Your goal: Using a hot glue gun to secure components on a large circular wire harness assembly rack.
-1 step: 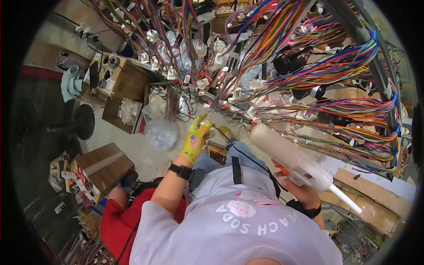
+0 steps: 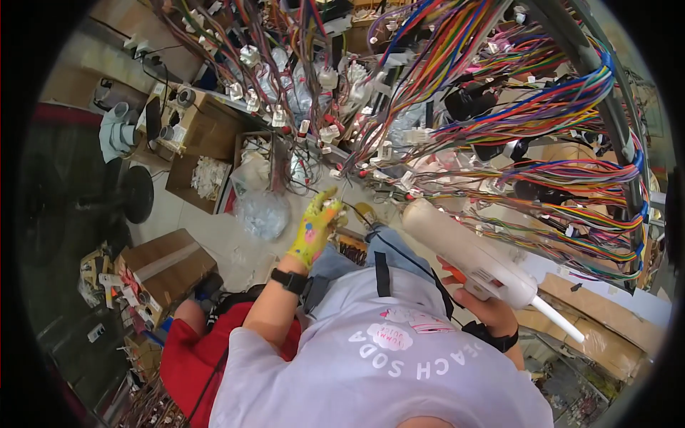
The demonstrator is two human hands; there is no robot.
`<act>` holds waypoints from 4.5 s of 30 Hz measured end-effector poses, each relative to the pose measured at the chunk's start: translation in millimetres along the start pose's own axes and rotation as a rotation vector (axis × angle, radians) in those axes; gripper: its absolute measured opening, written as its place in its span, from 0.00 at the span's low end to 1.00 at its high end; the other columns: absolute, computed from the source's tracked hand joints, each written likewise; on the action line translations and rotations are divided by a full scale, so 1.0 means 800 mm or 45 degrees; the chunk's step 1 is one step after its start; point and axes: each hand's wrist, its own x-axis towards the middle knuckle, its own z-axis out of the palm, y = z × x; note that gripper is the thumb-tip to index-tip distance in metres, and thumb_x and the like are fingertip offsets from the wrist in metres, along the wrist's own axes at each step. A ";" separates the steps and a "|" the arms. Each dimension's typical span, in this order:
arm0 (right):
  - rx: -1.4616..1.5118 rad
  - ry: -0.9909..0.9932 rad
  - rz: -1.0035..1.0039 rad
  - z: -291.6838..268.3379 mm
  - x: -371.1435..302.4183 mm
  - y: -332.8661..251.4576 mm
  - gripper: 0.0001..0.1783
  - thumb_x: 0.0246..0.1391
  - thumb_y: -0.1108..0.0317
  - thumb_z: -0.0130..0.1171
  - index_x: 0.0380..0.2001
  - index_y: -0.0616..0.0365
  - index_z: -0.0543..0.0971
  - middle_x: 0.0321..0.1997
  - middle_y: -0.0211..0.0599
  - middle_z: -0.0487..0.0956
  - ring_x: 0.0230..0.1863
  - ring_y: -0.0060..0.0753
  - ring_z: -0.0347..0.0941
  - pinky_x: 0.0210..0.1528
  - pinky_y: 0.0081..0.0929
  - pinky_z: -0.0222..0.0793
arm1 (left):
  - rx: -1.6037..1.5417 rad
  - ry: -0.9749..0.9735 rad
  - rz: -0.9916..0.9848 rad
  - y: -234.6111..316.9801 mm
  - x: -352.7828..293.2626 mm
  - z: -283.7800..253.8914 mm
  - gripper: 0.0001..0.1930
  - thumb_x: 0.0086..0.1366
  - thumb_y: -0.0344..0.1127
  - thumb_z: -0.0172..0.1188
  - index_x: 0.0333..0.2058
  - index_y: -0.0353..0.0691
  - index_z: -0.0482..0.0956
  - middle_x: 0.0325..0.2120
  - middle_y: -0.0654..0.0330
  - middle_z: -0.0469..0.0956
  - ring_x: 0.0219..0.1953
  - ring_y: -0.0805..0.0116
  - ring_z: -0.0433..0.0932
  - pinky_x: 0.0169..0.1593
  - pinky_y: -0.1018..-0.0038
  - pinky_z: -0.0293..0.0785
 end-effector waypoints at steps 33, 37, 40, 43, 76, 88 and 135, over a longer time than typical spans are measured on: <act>-0.123 -0.455 0.293 0.074 0.166 0.058 0.32 0.42 0.67 0.70 0.52 0.59 0.71 0.41 0.31 0.75 0.32 0.18 0.72 0.27 0.19 0.69 | 1.389 0.129 0.650 -0.009 -0.049 0.009 0.19 0.53 0.44 0.63 0.43 0.43 0.79 0.46 0.53 0.76 0.47 0.55 0.74 0.48 0.62 0.68; -0.129 -0.420 0.406 0.084 0.151 0.039 0.32 0.43 0.69 0.70 0.53 0.59 0.71 0.44 0.31 0.75 0.38 0.20 0.72 0.34 0.20 0.71 | 1.201 -0.001 0.702 -0.047 -0.030 0.004 0.23 0.60 0.45 0.57 0.53 0.46 0.72 0.52 0.56 0.72 0.56 0.58 0.68 0.60 0.63 0.61; -0.014 -0.338 0.237 0.091 0.143 0.037 0.32 0.43 0.70 0.70 0.53 0.58 0.71 0.47 0.31 0.75 0.45 0.22 0.70 0.42 0.22 0.70 | 0.898 -0.189 0.659 -0.054 -0.012 -0.003 0.31 0.59 0.38 0.63 0.59 0.39 0.62 0.54 0.56 0.69 0.56 0.61 0.67 0.61 0.68 0.61; 0.033 -0.311 0.170 0.087 0.147 0.045 0.32 0.43 0.71 0.70 0.54 0.58 0.70 0.51 0.30 0.74 0.51 0.24 0.67 0.50 0.24 0.67 | 1.506 -0.035 0.933 -0.041 -0.013 -0.004 0.23 0.59 0.34 0.60 0.53 0.38 0.68 0.49 0.55 0.72 0.52 0.63 0.71 0.56 0.70 0.65; 0.201 -0.253 0.111 0.081 0.131 0.044 0.40 0.36 0.77 0.63 0.58 0.61 0.64 0.52 0.44 0.76 0.57 0.41 0.69 0.60 0.37 0.62 | 0.154 -0.152 0.441 0.057 -0.013 -0.015 0.21 0.61 0.22 0.54 0.54 0.35 0.70 0.44 0.59 0.77 0.45 0.73 0.74 0.50 0.77 0.70; 0.140 -0.313 0.167 0.071 0.116 0.047 0.43 0.37 0.78 0.65 0.60 0.60 0.62 0.54 0.46 0.74 0.58 0.45 0.69 0.61 0.42 0.61 | 0.324 -0.298 0.414 0.087 -0.031 0.005 0.30 0.58 0.39 0.63 0.57 0.35 0.66 0.49 0.55 0.75 0.49 0.69 0.74 0.54 0.72 0.69; -0.625 -0.206 -0.160 0.017 0.059 0.039 0.28 0.40 0.74 0.68 0.49 0.58 0.75 0.49 0.36 0.76 0.49 0.33 0.72 0.51 0.29 0.66 | -0.518 -0.179 -0.166 -0.043 0.010 -0.081 0.19 0.66 0.41 0.54 0.53 0.41 0.71 0.43 0.61 0.76 0.36 0.75 0.74 0.38 0.79 0.71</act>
